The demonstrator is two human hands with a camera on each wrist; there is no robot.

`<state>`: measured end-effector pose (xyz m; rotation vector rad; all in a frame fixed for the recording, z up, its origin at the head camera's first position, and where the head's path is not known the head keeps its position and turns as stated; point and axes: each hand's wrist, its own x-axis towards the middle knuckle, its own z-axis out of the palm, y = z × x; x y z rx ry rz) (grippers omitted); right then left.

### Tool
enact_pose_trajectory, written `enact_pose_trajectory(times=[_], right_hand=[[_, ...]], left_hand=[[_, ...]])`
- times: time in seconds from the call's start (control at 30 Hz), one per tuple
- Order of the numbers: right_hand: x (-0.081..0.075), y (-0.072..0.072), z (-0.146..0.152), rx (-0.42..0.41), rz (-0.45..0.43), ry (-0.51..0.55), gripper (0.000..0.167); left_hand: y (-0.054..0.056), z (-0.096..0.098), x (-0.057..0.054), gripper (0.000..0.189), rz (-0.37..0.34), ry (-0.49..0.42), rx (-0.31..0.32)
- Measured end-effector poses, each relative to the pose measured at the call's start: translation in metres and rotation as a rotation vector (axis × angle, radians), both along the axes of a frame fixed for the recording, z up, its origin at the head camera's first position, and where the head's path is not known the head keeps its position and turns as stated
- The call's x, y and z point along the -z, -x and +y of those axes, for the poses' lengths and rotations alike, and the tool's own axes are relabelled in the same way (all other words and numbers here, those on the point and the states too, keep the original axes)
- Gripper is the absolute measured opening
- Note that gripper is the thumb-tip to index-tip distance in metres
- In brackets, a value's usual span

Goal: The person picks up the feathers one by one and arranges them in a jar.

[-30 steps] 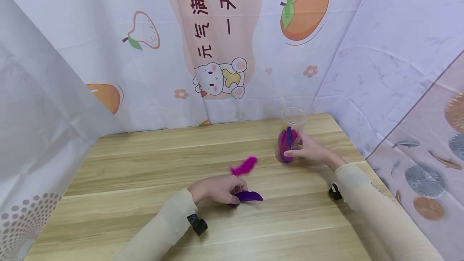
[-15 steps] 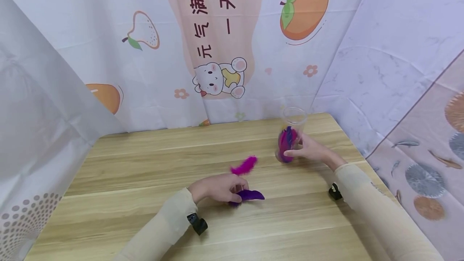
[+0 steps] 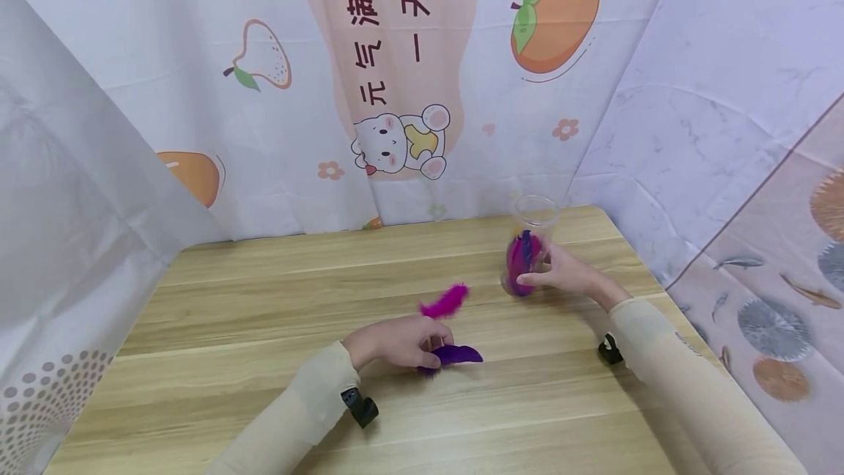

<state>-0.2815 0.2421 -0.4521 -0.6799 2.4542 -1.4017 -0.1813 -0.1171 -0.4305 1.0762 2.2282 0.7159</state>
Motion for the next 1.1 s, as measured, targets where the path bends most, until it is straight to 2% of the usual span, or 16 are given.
enact_pose_trajectory(times=[0.2, 0.47, 0.8, 1.1], right_hand=[[0.001, 0.000, 0.000, -0.006, 0.003, 0.007, 0.087], [0.002, 0.001, 0.001, -0.012, 0.015, 0.013, 0.091], [0.000, -0.001, 0.000, -0.004, 0.004, 0.014, 0.098], [0.001, 0.001, 0.002, -0.010, 0.018, -0.007, 0.087]], left_hand=[[0.000, 0.002, 0.004, 0.014, -0.031, -0.046, -0.006], [-0.001, 0.002, 0.010, 0.013, -0.202, -0.092, -0.136], [-0.001, 0.001, 0.013, 0.014, -0.214, -0.094, -0.153], [0.001, 0.000, 0.014, 0.017, -0.240, -0.136, -0.137]])
